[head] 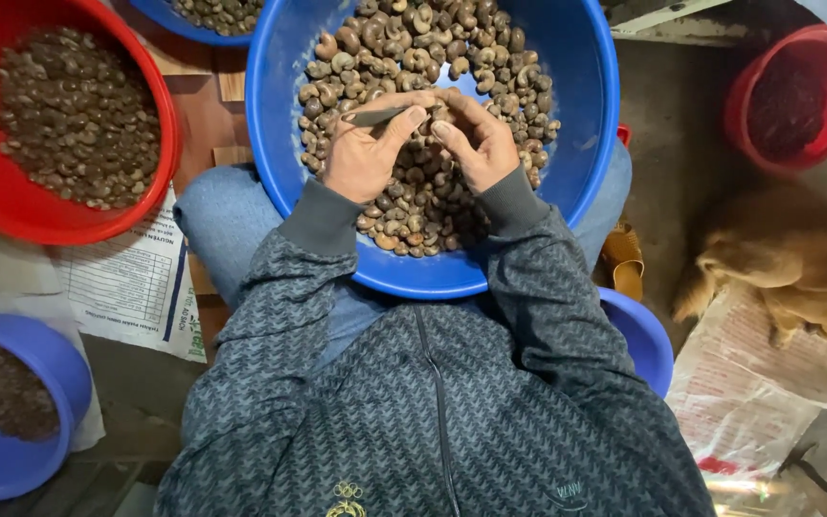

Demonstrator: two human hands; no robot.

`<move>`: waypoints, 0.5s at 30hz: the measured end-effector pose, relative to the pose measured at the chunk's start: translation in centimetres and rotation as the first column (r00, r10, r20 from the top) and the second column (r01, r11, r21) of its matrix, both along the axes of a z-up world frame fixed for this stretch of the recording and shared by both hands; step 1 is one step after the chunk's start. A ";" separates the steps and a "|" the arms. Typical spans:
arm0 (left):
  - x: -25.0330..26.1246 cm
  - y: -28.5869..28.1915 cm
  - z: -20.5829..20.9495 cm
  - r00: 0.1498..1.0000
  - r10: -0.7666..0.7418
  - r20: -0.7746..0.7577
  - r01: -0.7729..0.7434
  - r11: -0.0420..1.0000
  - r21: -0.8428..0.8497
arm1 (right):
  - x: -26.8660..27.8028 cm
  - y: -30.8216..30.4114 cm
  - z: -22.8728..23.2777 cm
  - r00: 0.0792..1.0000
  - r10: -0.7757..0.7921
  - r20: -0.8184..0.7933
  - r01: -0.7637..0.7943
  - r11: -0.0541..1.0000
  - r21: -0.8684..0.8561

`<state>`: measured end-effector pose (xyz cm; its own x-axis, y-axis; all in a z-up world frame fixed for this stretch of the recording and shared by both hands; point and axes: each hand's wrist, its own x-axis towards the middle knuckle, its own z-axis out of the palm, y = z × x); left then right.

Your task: A person is manually peeling nuts using a small metal tool, prying open the shells and sorting the nuts into different colored bowls.

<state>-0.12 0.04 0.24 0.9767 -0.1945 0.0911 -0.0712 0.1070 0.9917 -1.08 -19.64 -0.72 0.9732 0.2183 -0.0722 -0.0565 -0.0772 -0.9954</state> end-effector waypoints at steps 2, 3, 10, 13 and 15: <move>0.0 0.0 -0.8 1.000 -0.022 -0.010 0.021 0.999 -0.039 | 0.0 0.1 0.2 1.000 0.001 0.004 -0.001 1.000 0.009; 0.0 -0.1 -1.2 0.999 -0.045 -0.022 0.044 0.996 -0.079 | 0.0 0.1 0.2 1.000 0.001 0.005 -0.001 1.000 0.019; -0.3 0.0 -0.5 0.998 0.032 -0.049 -0.032 0.999 0.004 | 0.0 0.3 -0.3 1.000 0.018 -0.002 -0.018 0.997 0.078; -0.1 0.0 -1.0 0.997 0.050 -0.051 -0.048 0.998 0.042 | 0.0 -0.1 -1.8 0.998 -0.001 -0.062 0.007 0.995 0.097; 0.0 -0.6 -1.7 0.993 0.116 0.027 -0.117 0.993 0.020 | 0.3 -0.4 -3.6 0.995 -0.005 0.097 -0.003 0.996 0.086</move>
<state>-0.16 -0.53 -1.42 0.9901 -0.0818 0.1137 -0.1076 0.0755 0.9913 -0.79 -20.09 -4.29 0.9750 0.2183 0.0410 0.0401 0.0085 -0.9992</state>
